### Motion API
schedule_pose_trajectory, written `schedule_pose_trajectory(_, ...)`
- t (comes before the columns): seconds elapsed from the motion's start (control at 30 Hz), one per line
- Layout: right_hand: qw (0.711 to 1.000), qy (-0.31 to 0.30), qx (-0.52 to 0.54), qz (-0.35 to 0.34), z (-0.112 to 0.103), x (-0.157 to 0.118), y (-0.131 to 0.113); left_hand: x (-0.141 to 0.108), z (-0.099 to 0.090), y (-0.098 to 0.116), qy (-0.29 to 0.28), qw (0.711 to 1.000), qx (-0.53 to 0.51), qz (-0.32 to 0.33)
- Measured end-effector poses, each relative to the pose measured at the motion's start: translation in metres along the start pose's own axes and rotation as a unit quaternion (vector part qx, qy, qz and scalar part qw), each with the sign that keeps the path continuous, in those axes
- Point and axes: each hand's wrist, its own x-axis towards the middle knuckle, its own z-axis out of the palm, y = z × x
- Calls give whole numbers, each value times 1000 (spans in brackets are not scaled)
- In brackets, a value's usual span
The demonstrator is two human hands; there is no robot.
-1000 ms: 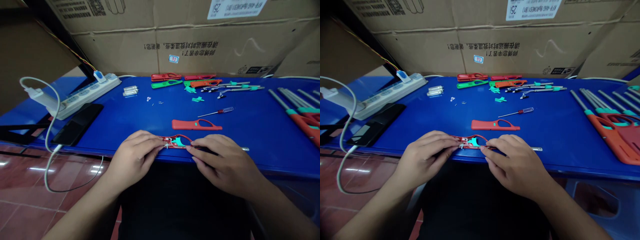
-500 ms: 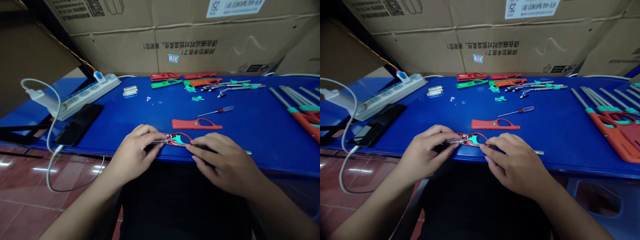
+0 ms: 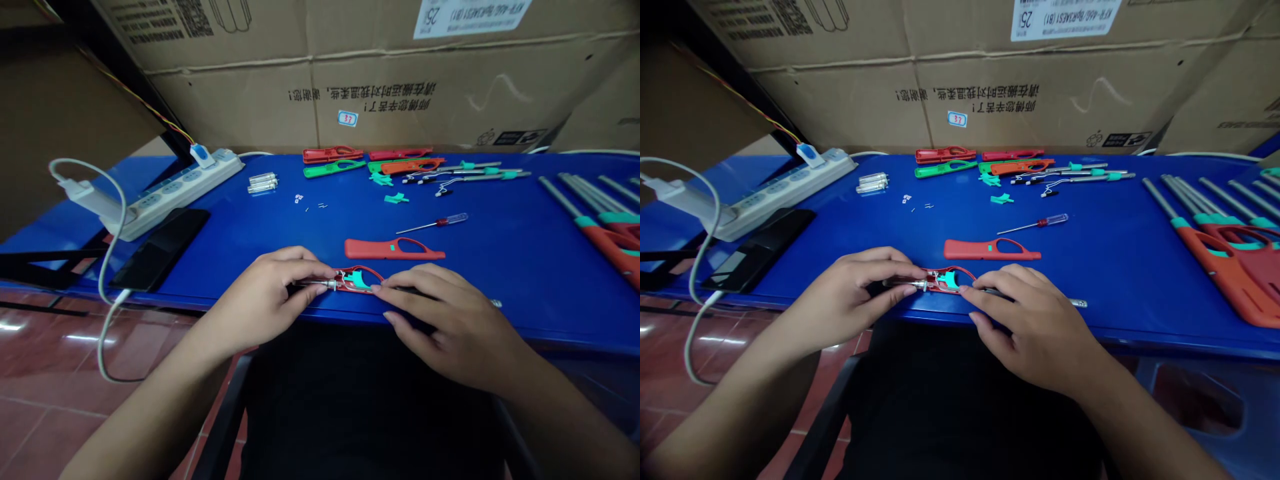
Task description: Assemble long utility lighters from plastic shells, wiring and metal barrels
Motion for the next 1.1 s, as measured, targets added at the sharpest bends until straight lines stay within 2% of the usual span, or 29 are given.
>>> schedule_pose_trajectory(0.17, 1000, 0, 26, 17, -14, 30, -3, -6, 0, 6, 27, 998, 10, 50)
schedule_pose_trajectory(0.27, 992, -77, 102, 7, -20, 58, -1, -10, 2, 9, 59, 992, 52, 94)
schedule_pose_trajectory(0.37, 973, -159, 169, -17, -20, 81, 7, -13, 5, 8, 73, 986, 81, 124)
schedule_pose_trajectory(0.47, 945, -228, 232, -32, -17, 94, 14, -14, 8, 5, 83, 983, 91, 134)
schedule_pose_trajectory(0.57, 924, -268, 266, -50, -14, 102, 21, -15, 11, 2, 93, 980, 98, 145)
schedule_pose_trajectory(0.7, 905, -303, 289, -73, -12, 110, 28, -16, 13, -2, 109, 973, 111, 173)
schedule_pose_trajectory(0.9, 879, -351, 317, -60, -12, 118, 30, -17, 15, -4, 116, 968, 117, 187)
schedule_pose_trajectory(0.97, 881, -348, 315, -53, -12, 119, 30, -17, 15, -5, 114, 970, 116, 181)
schedule_pose_trajectory(1.1, 913, -302, 269, -61, -10, 118, 27, -17, 16, -5, 97, 979, 106, 145)
